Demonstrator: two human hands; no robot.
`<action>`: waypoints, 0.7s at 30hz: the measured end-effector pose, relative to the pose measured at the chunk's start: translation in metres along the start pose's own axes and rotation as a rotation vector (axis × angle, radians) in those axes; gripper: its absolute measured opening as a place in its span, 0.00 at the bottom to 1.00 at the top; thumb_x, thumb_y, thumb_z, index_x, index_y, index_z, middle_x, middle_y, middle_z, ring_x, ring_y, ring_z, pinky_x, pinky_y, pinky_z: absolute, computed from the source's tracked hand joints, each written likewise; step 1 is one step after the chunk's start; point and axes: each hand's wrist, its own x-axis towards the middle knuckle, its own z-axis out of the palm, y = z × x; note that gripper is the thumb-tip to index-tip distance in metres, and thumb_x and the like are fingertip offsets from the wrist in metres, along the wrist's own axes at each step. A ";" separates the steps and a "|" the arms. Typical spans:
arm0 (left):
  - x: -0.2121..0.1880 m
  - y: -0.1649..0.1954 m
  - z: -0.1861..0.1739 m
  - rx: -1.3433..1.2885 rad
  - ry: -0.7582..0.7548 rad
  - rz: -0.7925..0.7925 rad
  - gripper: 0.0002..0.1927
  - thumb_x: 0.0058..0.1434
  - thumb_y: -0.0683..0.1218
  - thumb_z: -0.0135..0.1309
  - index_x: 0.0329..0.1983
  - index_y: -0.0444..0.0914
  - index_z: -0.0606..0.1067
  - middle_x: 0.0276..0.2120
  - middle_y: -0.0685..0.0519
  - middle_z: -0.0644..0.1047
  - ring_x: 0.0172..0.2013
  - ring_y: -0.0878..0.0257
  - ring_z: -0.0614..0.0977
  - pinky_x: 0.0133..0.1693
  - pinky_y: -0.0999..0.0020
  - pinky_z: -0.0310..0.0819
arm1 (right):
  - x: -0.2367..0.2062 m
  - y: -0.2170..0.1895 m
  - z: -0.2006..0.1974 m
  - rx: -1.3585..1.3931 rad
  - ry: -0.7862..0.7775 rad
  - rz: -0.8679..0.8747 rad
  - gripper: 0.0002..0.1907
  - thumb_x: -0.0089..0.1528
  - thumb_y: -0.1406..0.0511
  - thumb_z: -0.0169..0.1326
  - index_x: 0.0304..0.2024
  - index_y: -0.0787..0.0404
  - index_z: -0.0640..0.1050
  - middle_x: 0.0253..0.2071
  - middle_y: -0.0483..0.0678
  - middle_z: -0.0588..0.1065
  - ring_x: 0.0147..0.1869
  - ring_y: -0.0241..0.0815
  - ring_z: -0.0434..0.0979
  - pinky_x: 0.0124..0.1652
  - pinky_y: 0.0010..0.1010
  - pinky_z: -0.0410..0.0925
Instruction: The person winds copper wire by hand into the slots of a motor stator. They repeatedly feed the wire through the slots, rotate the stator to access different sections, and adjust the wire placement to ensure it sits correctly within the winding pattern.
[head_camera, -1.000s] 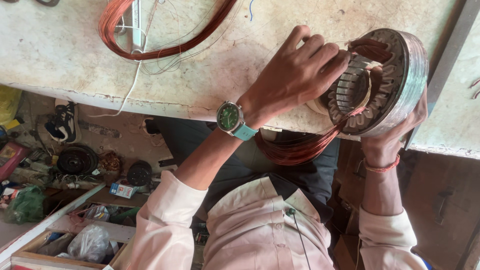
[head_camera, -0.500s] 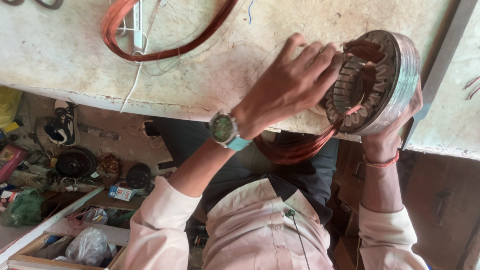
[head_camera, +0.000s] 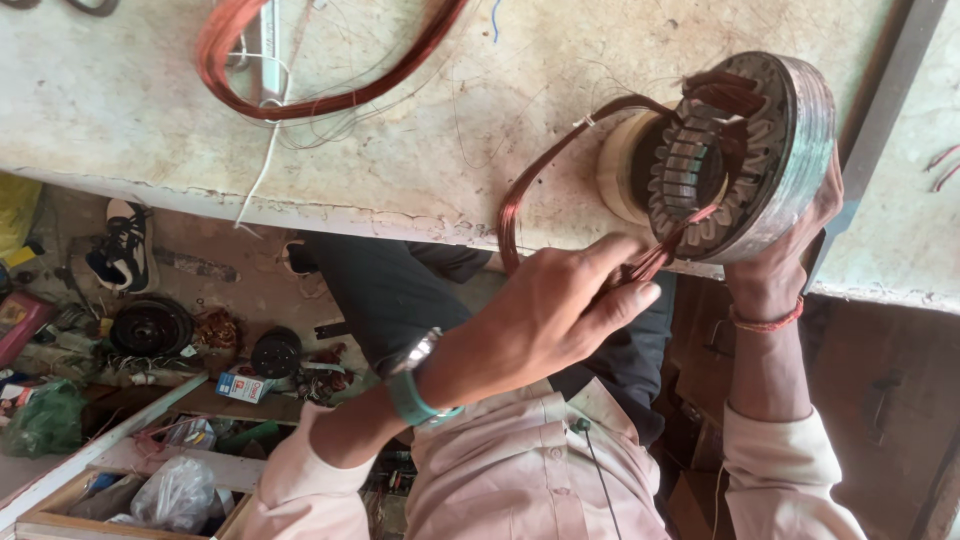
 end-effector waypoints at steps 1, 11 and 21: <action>0.000 0.001 -0.003 0.030 -0.012 -0.006 0.17 0.73 0.52 0.46 0.43 0.33 0.74 0.18 0.52 0.74 0.15 0.66 0.72 0.19 0.69 0.65 | 0.000 0.000 -0.001 -0.003 -0.004 -0.013 0.18 0.69 0.61 0.55 0.54 0.69 0.74 0.51 0.60 0.73 0.55 0.60 0.73 0.54 0.47 0.67; 0.024 -0.006 -0.038 0.474 0.092 0.174 0.13 0.73 0.47 0.48 0.36 0.34 0.75 0.15 0.55 0.70 0.12 0.71 0.66 0.12 0.75 0.57 | 0.002 -0.001 0.001 -0.016 0.022 -0.002 0.19 0.69 0.59 0.59 0.51 0.70 0.76 0.50 0.58 0.73 0.55 0.57 0.74 0.53 0.46 0.69; 0.026 -0.030 -0.080 0.776 0.186 0.497 0.12 0.75 0.42 0.52 0.32 0.38 0.74 0.18 0.57 0.71 0.16 0.70 0.66 0.24 0.70 0.64 | -0.005 0.062 -0.023 0.190 -0.296 -0.108 0.12 0.62 0.68 0.64 0.47 0.61 0.80 0.55 0.53 0.78 0.59 0.46 0.77 0.57 0.37 0.73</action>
